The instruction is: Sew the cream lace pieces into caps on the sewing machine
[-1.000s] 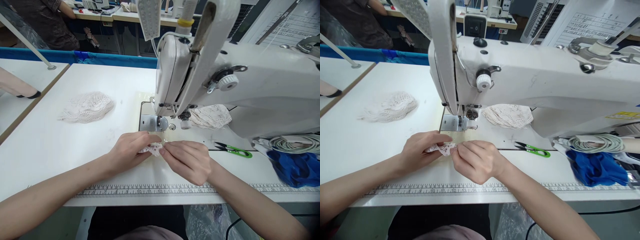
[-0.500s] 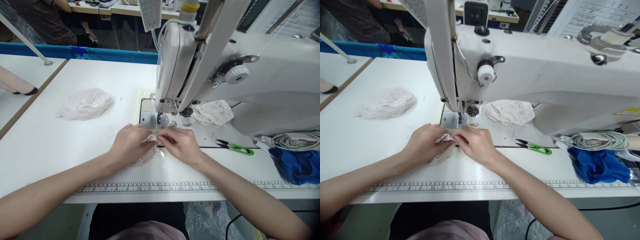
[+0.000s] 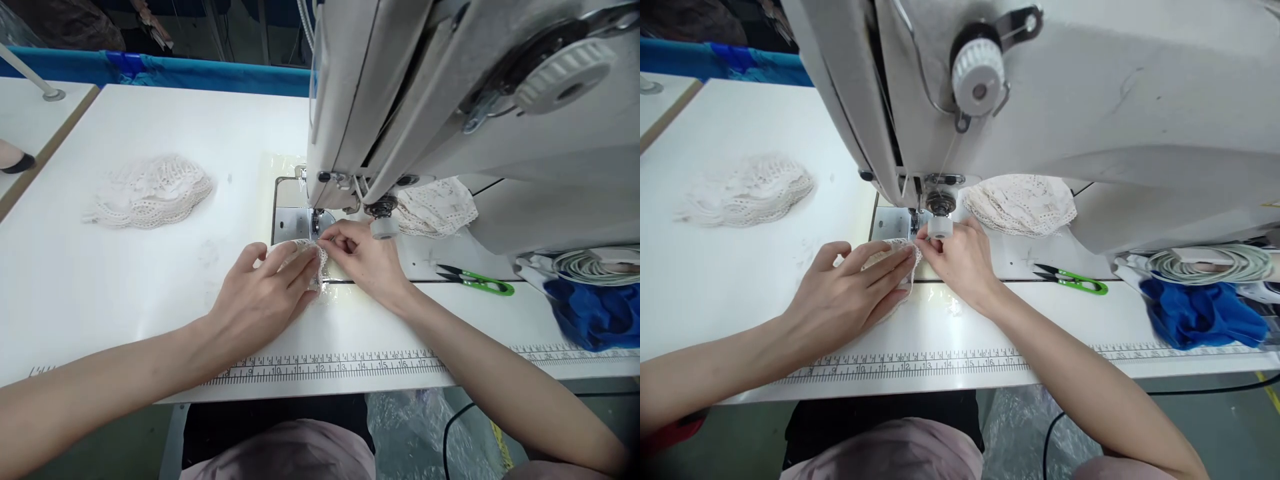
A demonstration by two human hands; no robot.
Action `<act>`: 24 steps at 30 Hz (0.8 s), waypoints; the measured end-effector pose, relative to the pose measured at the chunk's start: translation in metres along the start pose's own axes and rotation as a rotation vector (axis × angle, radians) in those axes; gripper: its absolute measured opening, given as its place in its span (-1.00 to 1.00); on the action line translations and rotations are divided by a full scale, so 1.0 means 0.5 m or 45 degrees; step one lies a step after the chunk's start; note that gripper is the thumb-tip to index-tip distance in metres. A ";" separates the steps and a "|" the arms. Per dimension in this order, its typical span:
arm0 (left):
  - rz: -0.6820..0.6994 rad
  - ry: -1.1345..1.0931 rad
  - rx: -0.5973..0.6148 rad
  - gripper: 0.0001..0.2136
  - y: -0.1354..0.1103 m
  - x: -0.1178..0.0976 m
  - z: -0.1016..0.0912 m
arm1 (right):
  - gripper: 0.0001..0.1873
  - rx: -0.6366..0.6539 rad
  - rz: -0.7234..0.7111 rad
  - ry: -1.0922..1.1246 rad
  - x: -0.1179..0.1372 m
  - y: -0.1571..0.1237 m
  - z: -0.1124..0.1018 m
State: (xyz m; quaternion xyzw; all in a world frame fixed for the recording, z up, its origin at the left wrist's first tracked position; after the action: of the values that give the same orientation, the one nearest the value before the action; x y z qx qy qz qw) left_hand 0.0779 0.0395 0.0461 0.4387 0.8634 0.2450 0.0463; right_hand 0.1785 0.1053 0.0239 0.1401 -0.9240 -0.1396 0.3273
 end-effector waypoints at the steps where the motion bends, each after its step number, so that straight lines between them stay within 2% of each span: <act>1: -0.003 -0.011 0.004 -0.73 0.001 0.004 0.003 | -0.87 -0.026 -0.053 -0.041 0.007 -0.003 -0.007; 5: 0.010 -0.022 -0.008 -0.74 0.012 0.025 0.014 | -0.72 -0.119 -0.435 -0.341 0.062 -0.033 -0.025; 7: 0.019 -0.017 -0.001 -0.74 0.016 0.033 0.019 | -0.67 -0.111 -0.549 -0.486 0.078 -0.047 -0.020; 12: 0.011 0.035 -0.008 -0.71 0.015 0.035 0.021 | -0.68 -0.069 -0.602 -0.654 0.083 -0.058 -0.008; 24: -0.021 -0.058 -0.045 -0.70 0.022 0.049 0.027 | -0.64 -0.057 -0.593 -0.706 0.073 -0.053 -0.003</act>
State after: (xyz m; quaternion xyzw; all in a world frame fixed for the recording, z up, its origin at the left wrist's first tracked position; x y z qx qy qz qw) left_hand 0.0751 0.0691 0.0424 0.4363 0.8611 0.2498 0.0759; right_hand 0.1567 0.0679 0.0361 0.2965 -0.9177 -0.2632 0.0266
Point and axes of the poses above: each hand's wrist, its own y-axis towards the middle knuckle, its own z-axis out of the palm, x = y × z, the point moved 10 cm from there along y, towards the middle knuckle, and after that the axes turned 4 degrees about -x, right-handed, at the moved point
